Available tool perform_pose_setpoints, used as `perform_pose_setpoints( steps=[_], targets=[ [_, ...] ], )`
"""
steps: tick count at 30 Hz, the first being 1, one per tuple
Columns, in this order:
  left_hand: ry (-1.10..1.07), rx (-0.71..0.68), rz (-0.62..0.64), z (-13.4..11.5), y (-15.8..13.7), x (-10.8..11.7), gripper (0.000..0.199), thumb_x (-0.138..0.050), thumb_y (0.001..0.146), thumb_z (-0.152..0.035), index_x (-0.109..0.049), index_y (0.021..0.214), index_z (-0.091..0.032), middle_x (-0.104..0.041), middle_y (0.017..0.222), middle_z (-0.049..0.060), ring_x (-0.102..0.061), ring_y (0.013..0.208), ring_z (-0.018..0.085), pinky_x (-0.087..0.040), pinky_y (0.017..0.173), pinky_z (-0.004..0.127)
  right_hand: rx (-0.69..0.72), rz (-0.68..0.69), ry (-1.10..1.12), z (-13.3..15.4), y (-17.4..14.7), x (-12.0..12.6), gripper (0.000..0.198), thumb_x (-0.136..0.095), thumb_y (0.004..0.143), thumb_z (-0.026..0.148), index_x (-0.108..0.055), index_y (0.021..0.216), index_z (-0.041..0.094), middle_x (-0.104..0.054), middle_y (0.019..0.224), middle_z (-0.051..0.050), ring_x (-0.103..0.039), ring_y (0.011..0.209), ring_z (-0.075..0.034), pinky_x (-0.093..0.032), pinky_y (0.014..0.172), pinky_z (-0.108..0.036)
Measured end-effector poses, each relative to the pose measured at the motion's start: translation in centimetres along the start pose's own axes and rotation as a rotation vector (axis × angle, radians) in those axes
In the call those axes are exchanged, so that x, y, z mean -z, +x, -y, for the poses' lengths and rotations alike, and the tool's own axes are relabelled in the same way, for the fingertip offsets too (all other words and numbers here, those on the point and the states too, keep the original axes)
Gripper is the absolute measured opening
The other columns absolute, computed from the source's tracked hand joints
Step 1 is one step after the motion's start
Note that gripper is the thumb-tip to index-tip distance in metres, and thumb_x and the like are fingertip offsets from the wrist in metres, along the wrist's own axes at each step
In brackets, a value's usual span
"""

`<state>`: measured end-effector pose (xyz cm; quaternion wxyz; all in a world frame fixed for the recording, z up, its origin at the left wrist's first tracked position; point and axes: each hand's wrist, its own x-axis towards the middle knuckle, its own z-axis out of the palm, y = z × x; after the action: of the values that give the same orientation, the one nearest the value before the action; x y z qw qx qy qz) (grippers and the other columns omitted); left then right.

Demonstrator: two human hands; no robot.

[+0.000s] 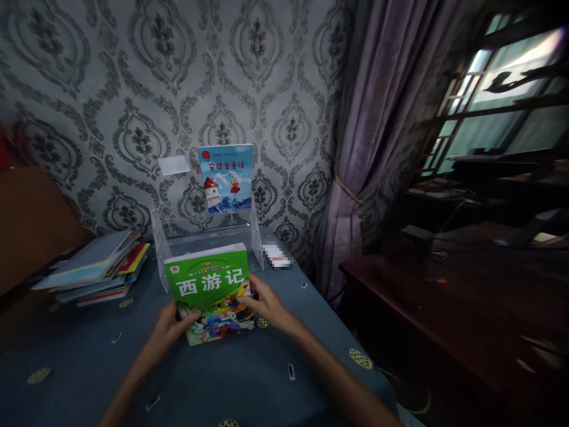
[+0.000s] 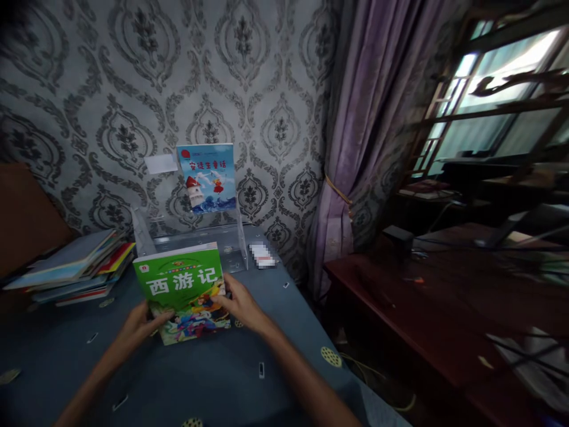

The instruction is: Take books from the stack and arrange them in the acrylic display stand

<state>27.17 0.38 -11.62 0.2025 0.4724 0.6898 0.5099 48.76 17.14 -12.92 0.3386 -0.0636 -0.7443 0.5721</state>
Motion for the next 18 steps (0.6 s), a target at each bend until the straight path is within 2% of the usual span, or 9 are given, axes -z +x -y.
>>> perform_pose_setpoints(
  steps=[3,5,7,9,13,18],
  targets=[
    [0.001,0.004,0.006,0.6,0.0,-0.3,0.052,-0.074,0.065,-0.063,-0.072,0.09,-0.018,-0.078,0.089,0.007,-0.07,0.083,0.028,-0.056,0.071,0.035,0.008,-0.006,-0.033,0.1,-0.5,0.1,0.047,-0.069,0.09,0.05,-0.059,0.126,0.022,-0.07,0.116,-0.007,-0.067,0.108,-0.025,-0.053,0.095,-0.037],
    [0.06,-0.015,-0.015,0.7,0.0,-0.3,0.05,-0.073,0.065,-0.064,-0.071,0.084,-0.018,-0.075,0.079,0.006,-0.067,0.073,0.025,-0.053,0.063,0.032,0.016,0.005,-0.049,0.1,-0.6,0.2,0.046,-0.069,0.091,0.049,-0.059,0.126,0.021,-0.07,0.116,-0.007,-0.066,0.109,-0.025,-0.053,0.095,-0.037],
    [0.126,-0.043,-0.033,0.2,0.2,0.0,0.047,-0.072,0.065,-0.064,-0.069,0.08,-0.019,-0.07,0.07,0.004,-0.063,0.065,0.022,-0.049,0.057,0.031,0.026,0.035,-0.058,0.3,-0.3,0.6,0.047,-0.068,0.091,0.049,-0.058,0.128,0.021,-0.07,0.118,-0.007,-0.066,0.111,-0.026,-0.052,0.097,-0.039],
    [0.163,-0.084,-0.026,-1.0,0.8,0.4,0.045,-0.071,0.067,-0.063,-0.068,0.081,-0.02,-0.071,0.072,0.003,-0.064,0.067,0.022,-0.05,0.059,0.031,0.045,0.044,-0.075,0.9,0.4,1.3,0.051,-0.068,0.091,0.051,-0.056,0.13,0.021,-0.069,0.123,-0.008,-0.065,0.114,-0.027,-0.052,0.1,-0.041],
    [0.201,-0.225,0.021,-5.3,3.9,1.8,0.042,-0.067,0.076,-0.057,-0.067,0.1,-0.022,-0.077,0.098,0.005,-0.071,0.091,0.026,-0.056,0.079,0.034,0.109,0.035,-0.154,3.7,4.2,3.9,0.061,-0.069,0.087,0.057,-0.053,0.136,0.023,-0.069,0.123,-0.009,-0.067,0.11,-0.028,-0.057,0.094,-0.044],
    [0.222,-0.524,-0.008,-12.4,11.5,4.3,0.05,-0.066,0.082,-0.052,-0.062,0.118,-0.018,-0.074,0.12,0.01,-0.069,0.107,0.027,-0.055,0.092,0.039,0.325,0.072,-0.417,10.4,12.4,9.0,0.058,-0.066,0.089,0.058,-0.053,0.131,0.02,-0.068,0.122,-0.012,-0.067,0.11,-0.028,-0.059,0.092,-0.046]
  ],
)
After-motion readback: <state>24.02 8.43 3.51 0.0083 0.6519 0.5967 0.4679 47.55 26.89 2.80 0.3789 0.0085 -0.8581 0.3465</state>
